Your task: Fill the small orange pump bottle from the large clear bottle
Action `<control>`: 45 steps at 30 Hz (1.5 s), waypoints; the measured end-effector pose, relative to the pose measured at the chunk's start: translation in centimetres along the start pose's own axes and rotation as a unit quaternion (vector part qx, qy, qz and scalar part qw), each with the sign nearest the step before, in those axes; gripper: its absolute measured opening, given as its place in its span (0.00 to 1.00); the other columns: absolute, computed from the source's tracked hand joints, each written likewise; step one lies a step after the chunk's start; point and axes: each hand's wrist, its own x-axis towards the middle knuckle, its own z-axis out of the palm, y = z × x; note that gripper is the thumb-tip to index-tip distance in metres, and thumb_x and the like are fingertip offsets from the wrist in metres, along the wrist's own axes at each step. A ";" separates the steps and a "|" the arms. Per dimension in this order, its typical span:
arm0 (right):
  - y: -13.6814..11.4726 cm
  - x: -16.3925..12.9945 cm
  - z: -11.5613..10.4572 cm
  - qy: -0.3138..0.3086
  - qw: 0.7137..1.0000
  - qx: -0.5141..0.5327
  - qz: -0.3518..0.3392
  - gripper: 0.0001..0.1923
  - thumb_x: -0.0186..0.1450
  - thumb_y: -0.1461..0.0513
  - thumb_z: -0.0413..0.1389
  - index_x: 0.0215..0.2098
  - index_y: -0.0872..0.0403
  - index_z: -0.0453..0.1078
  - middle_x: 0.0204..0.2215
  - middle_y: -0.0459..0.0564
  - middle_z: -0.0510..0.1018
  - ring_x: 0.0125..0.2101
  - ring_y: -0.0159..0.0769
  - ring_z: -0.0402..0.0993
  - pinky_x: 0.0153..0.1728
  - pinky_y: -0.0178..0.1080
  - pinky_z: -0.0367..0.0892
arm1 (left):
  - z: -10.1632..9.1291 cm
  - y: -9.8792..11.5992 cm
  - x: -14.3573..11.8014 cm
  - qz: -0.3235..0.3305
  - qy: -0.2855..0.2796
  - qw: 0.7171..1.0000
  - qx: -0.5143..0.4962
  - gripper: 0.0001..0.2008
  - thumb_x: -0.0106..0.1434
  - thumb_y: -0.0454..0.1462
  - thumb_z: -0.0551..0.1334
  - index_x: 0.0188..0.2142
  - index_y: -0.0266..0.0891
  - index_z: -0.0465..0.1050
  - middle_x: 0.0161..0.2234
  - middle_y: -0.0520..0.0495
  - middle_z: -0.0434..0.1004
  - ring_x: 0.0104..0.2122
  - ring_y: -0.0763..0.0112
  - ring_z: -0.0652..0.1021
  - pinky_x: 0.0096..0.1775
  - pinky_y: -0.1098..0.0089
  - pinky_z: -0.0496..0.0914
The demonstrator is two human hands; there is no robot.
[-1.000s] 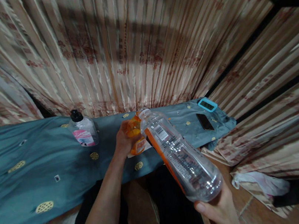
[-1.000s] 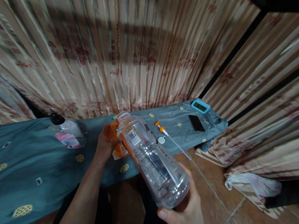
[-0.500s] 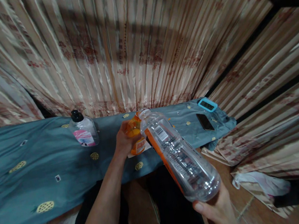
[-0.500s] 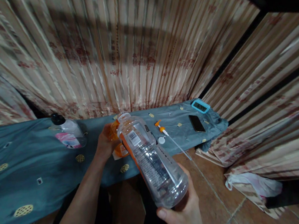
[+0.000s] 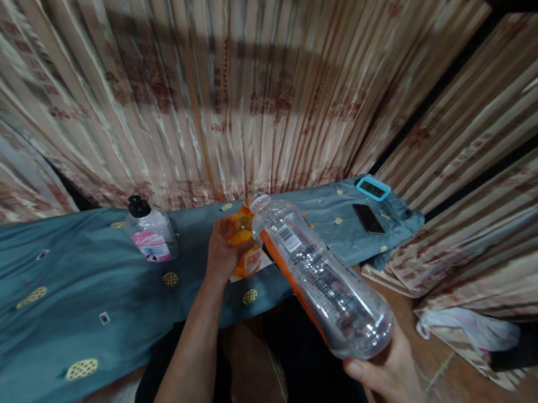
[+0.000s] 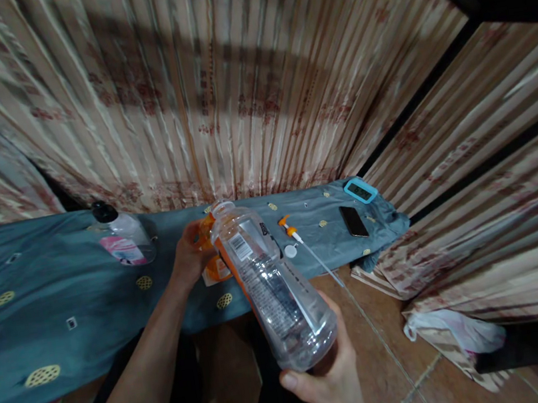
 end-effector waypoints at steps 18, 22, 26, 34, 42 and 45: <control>0.1 0.0 -0.2 0.006 0.999 -0.018 -0.037 0.52 0.44 0.55 0.80 0.63 0.54 0.68 0.54 0.60 0.84 0.50 0.55 0.84 0.48 0.46 0.79 | -0.3 0.8 -0.1 -0.013 -0.026 0.999 -0.014 0.31 0.36 0.43 0.77 0.40 0.41 0.72 0.43 0.47 0.81 0.46 0.56 0.81 0.55 0.56 0.74; -0.4 -0.2 0.6 0.014 0.999 -0.028 -0.034 0.52 0.43 0.52 0.81 0.62 0.54 0.69 0.53 0.60 0.84 0.49 0.55 0.84 0.47 0.47 0.80 | -0.4 0.8 -0.1 -0.016 -0.026 1.000 -0.003 0.31 0.37 0.42 0.77 0.41 0.41 0.72 0.44 0.47 0.82 0.46 0.56 0.81 0.55 0.55 0.73; -1.1 -0.5 1.5 0.052 0.998 -0.026 -0.020 0.52 0.46 0.46 0.78 0.63 0.54 0.67 0.53 0.60 0.83 0.50 0.54 0.83 0.49 0.47 0.78 | -0.4 0.7 0.0 -0.013 -0.025 1.000 -0.009 0.31 0.36 0.42 0.77 0.41 0.40 0.73 0.44 0.47 0.82 0.47 0.55 0.82 0.56 0.54 0.74; -1.8 -0.4 1.6 0.049 0.997 -0.057 -0.032 0.50 0.46 0.45 0.78 0.61 0.53 0.69 0.52 0.59 0.84 0.49 0.54 0.84 0.49 0.47 0.79 | -0.4 0.5 0.0 -0.010 -0.026 1.000 -0.008 0.31 0.37 0.43 0.77 0.41 0.41 0.72 0.44 0.47 0.82 0.47 0.55 0.81 0.56 0.54 0.74; -1.5 -0.4 1.5 0.045 0.998 -0.045 -0.029 0.51 0.45 0.45 0.79 0.61 0.53 0.69 0.50 0.58 0.85 0.47 0.53 0.84 0.46 0.45 0.79 | -0.3 0.5 0.0 -0.012 -0.017 1.000 -0.009 0.32 0.36 0.43 0.77 0.42 0.40 0.73 0.44 0.46 0.82 0.47 0.55 0.81 0.56 0.54 0.74; -1.5 -0.4 1.5 0.052 0.997 -0.045 -0.027 0.51 0.46 0.45 0.78 0.61 0.53 0.69 0.51 0.58 0.84 0.47 0.53 0.84 0.46 0.45 0.79 | -0.3 0.6 0.0 -0.008 -0.014 1.000 -0.004 0.32 0.36 0.43 0.77 0.41 0.40 0.73 0.44 0.46 0.81 0.47 0.54 0.81 0.56 0.54 0.73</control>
